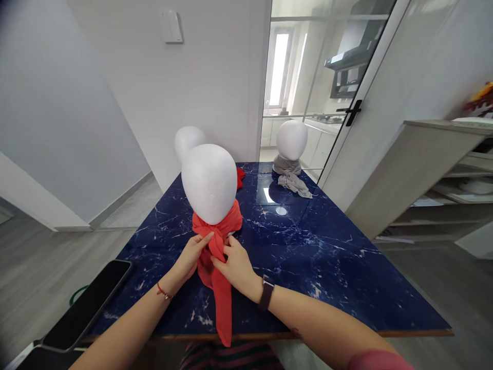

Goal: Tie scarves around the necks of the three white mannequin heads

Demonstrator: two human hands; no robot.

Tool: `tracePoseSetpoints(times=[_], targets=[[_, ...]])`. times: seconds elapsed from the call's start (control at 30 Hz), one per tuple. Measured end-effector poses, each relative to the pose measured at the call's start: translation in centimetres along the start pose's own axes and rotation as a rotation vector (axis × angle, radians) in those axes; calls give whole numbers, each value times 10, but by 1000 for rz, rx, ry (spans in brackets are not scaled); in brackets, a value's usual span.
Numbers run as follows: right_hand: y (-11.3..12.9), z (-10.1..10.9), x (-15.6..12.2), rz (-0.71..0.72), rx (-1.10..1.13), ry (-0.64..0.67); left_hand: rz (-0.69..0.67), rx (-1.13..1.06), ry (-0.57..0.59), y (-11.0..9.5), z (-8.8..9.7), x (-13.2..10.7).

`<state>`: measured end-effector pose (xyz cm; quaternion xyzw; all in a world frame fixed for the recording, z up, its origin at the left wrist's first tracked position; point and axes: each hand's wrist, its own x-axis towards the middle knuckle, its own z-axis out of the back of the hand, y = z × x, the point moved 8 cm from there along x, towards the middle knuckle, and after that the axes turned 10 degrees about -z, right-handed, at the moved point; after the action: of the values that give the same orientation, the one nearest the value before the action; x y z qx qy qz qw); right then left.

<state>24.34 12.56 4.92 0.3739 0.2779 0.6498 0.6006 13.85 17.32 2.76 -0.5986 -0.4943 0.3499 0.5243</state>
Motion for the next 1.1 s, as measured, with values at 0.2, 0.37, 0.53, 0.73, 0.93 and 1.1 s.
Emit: tracePoseSetpoints(times=[0.2, 0.37, 0.53, 0.73, 0.93, 1.1], targets=[[-24, -1, 11, -147, -112, 112, 65, -106, 10, 2, -1, -2], [-40, -16, 21, -296, 512, 265, 452, -507, 118, 13, -18, -15], [-42, -28, 20, -421, 854, 329, 572, -686, 155, 10, -28, -21], [-29, -39, 17, -483, 1135, 421, 505, -614, 197, 11, -32, -23], [-35, -30, 24, -606, 1371, 401, 585, -447, 282, 8, -34, -32], [-29, -23, 28, -542, 1328, 356, 595, -489, 159, 8, -32, -31]])
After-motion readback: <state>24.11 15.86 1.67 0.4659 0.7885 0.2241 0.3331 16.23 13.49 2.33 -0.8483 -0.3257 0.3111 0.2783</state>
